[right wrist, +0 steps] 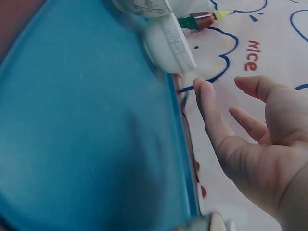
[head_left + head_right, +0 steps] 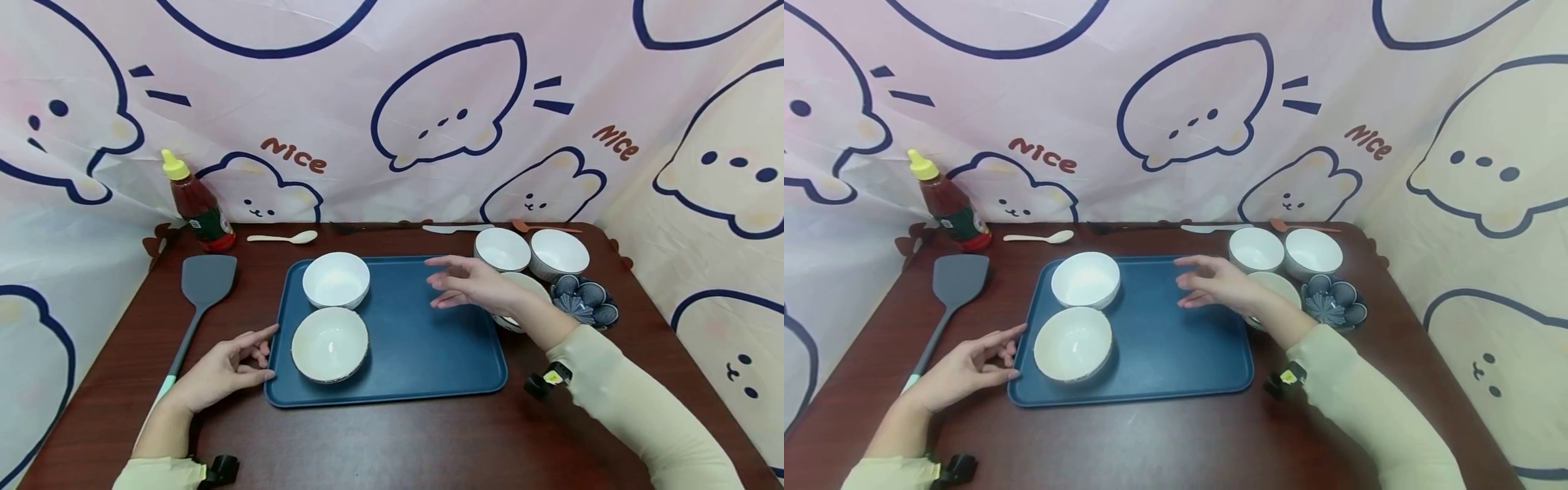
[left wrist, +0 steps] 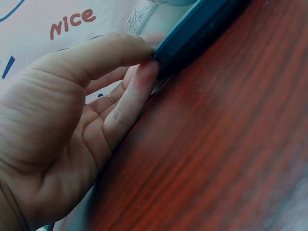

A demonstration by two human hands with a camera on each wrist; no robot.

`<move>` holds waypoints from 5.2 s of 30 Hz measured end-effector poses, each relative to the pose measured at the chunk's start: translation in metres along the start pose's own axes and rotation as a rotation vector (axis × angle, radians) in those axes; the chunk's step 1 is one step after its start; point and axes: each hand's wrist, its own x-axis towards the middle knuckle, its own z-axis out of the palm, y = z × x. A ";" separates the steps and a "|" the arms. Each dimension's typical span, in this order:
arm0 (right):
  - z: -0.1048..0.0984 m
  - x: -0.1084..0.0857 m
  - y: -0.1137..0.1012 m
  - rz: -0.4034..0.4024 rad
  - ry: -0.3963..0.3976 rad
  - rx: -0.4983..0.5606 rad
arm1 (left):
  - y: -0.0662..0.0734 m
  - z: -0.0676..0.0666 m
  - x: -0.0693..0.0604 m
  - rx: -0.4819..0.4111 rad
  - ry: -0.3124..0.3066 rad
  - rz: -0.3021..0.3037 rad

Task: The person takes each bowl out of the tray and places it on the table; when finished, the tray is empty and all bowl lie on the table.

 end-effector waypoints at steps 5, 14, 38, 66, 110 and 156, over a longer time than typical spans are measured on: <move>0.012 0.020 0.000 0.003 -0.017 -0.032 | -0.001 0.000 0.001 0.007 0.005 -0.015; 0.035 0.059 0.002 0.041 -0.034 -0.054 | -0.003 0.001 -0.002 0.006 0.016 -0.021; 0.092 0.109 0.006 0.093 -0.025 0.172 | 0.000 -0.001 -0.001 -0.006 0.007 -0.012; 0.068 0.057 -0.022 0.034 0.128 0.250 | -0.003 -0.001 0.000 -0.001 0.008 0.006; 0.016 -0.112 0.025 0.027 -0.075 0.198 | -0.004 0.001 -0.001 -0.036 0.010 -0.014; -0.081 -0.189 0.091 0.063 -0.183 0.038 | -0.001 0.002 -0.001 -0.012 0.010 0.027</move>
